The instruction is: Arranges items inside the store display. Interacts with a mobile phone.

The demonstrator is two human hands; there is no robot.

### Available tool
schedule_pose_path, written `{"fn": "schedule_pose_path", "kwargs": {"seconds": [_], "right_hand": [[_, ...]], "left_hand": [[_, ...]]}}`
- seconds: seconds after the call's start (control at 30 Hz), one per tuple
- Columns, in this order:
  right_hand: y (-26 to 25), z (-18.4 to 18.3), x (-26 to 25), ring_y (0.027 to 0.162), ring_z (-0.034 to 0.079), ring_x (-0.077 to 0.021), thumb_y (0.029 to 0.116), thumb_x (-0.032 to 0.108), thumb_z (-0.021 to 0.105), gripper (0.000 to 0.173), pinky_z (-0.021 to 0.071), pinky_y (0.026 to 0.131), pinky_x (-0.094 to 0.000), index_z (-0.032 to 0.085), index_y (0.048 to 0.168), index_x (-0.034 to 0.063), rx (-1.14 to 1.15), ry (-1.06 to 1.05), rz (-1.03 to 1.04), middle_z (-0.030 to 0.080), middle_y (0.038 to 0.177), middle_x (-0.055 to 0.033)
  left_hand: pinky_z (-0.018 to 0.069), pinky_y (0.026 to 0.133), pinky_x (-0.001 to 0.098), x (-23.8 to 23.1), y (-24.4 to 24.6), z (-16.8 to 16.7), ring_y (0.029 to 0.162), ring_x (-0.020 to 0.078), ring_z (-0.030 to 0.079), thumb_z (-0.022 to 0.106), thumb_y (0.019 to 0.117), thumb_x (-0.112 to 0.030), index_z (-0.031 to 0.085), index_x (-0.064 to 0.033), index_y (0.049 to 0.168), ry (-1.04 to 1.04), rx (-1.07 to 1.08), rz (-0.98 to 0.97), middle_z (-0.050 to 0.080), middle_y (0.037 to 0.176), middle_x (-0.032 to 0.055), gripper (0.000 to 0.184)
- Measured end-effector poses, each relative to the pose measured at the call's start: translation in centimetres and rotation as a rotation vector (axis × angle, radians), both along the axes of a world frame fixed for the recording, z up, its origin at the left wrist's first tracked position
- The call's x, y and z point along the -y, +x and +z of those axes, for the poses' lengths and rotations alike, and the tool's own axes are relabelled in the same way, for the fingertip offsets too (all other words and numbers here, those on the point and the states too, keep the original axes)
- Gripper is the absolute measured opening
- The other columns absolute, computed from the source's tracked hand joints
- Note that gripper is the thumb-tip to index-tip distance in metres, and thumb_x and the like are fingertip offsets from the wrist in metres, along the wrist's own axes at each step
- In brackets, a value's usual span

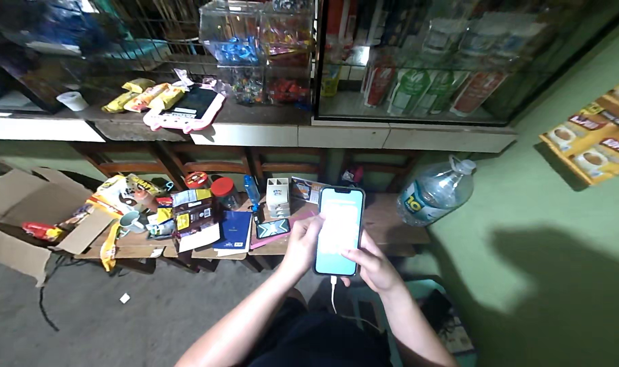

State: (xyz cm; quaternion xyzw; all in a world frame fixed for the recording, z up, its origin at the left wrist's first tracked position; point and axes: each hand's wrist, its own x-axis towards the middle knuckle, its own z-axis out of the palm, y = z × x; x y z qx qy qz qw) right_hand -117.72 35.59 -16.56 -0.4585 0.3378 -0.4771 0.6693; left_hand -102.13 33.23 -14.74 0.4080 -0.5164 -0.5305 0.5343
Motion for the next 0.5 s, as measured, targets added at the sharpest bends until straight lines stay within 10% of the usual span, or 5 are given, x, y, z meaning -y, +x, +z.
{"fn": "schedule_pose_path", "kwargs": {"seconds": [0.5], "right_hand": [[-0.06, 0.05, -0.37, 0.065, 0.068, -0.0066, 0.0745, -0.008, 0.067, 0.077, 0.0557, 0.048, -0.0209, 0.027, 0.14, 0.0004, -0.108, -0.036, 0.003, 0.069, 0.104, -0.0006]], "left_hand": [[0.0593, 0.07, 0.0219, -0.27, 0.01, -0.22, 0.071, -0.0002, 0.069, 0.021, 0.1057, -0.014, 0.066, -0.009, 0.088, 0.041, -0.039, -0.008, 0.07, 0.073, -0.0083, 0.048]]}}
